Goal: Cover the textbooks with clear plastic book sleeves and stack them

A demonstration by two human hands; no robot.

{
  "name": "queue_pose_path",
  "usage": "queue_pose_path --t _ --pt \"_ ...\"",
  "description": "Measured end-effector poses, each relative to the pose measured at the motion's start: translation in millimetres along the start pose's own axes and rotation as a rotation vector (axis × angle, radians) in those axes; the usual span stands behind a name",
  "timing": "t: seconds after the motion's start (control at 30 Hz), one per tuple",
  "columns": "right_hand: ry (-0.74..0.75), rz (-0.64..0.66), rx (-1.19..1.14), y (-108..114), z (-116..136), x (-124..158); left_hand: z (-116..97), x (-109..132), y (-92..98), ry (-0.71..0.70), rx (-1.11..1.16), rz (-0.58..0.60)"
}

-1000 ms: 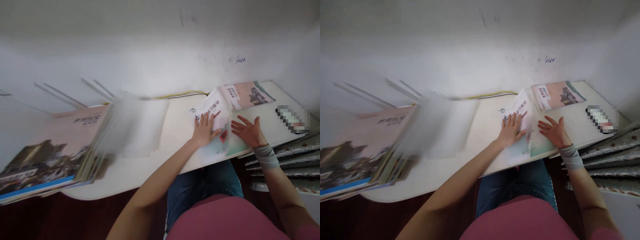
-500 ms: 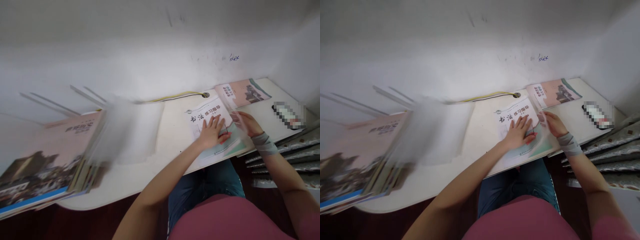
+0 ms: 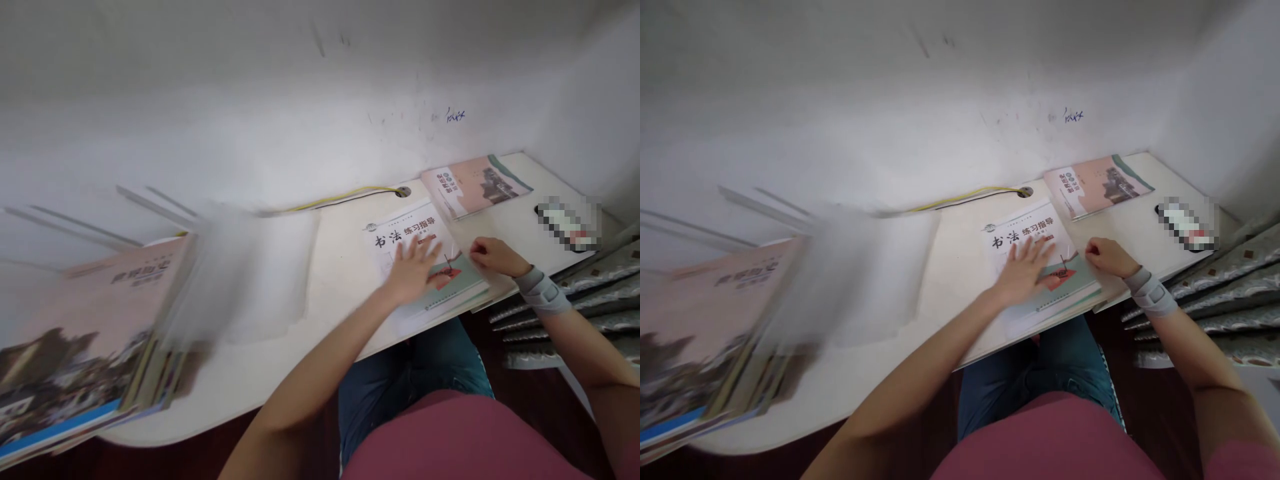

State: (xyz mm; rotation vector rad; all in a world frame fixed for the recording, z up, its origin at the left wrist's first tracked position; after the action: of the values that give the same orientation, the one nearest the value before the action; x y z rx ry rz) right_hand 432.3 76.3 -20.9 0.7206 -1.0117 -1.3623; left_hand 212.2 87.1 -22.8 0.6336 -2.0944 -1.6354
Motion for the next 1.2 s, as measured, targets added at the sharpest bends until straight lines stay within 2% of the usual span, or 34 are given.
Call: queue_pose_path --t 0.07,0.13,0.23,0.3,0.37,0.4,0.47,0.53,0.6,0.67,0.73,0.83,0.93,1.07,1.2 --pt "0.001 -0.043 0.069 -0.7 11.9 -9.1 29.9 16.2 4.8 0.181 -0.073 0.006" --pt "0.007 -0.058 0.107 -2.5 26.5 -21.4 45.4 42.0 5.3 0.283 -0.169 0.028" --pt "0.056 -0.043 0.172 -7.0 55.2 -41.9 36.1 88.8 3.0 0.341 -0.286 0.037" --pt "0.111 -0.013 0.208 -11.2 77.4 -55.1 20.3 116.1 2.5 0.33 -0.247 0.05" --pt "0.156 0.014 0.242 -15.3 98.3 -67.4 14.2 134.9 7.8 0.332 -0.145 0.037" --pt "0.17 0.022 0.258 -17.0 106.9 -73.2 19.0 140.8 13.7 0.369 -0.102 0.005" --pt "0.186 0.031 0.29 -19.3 118.4 -83.5 45.9 147.2 29.0 0.531 -0.05 -0.098" --pt "0.187 0.032 0.318 -18.8 120.4 -91.7 86.2 146.6 41.9 0.721 -0.006 -0.181" --pt "0.176 0.033 0.337 -14.3 112.8 -97.4 125.5 137.1 46.6 0.813 0.094 -0.191" --pt "0.156 0.041 0.344 -6.8 97.9 -99.9 155.0 120.9 47.7 0.818 0.141 -0.189" --pt "0.14 0.053 0.338 0.8 80.6 -98.6 173.1 102.5 46.7 0.801 0.172 -0.193" --pt "0.115 0.043 0.315 4.7 60.5 -90.4 185.1 78.9 43.8 0.788 0.205 -0.218" --pt "0.063 -0.027 0.303 -4.0 54.0 -80.6 187.8 66.7 39.8 0.799 0.215 -0.25" --pt "-0.005 -0.172 0.32 -24.2 62.0 -75.9 185.1 68.8 34.2 0.848 0.177 -0.287" --pt "0.015 -0.283 0.349 -37.5 76.2 -82.6 184.3 78.6 34.7 0.883 0.158 -0.28"
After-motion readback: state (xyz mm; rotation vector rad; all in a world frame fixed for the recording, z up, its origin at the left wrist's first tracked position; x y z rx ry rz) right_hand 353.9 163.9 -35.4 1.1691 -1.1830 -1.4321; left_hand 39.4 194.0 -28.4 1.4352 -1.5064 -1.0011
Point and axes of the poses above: each hand's wrist, its own x-axis away from the middle knuckle, its own y-axis out of the back of the hand, z = x × y, the point moved 4 cm from there along -x, towards the middle knuckle, and after that the axes turned 10 degrees about -y, right-handed, at the moved point
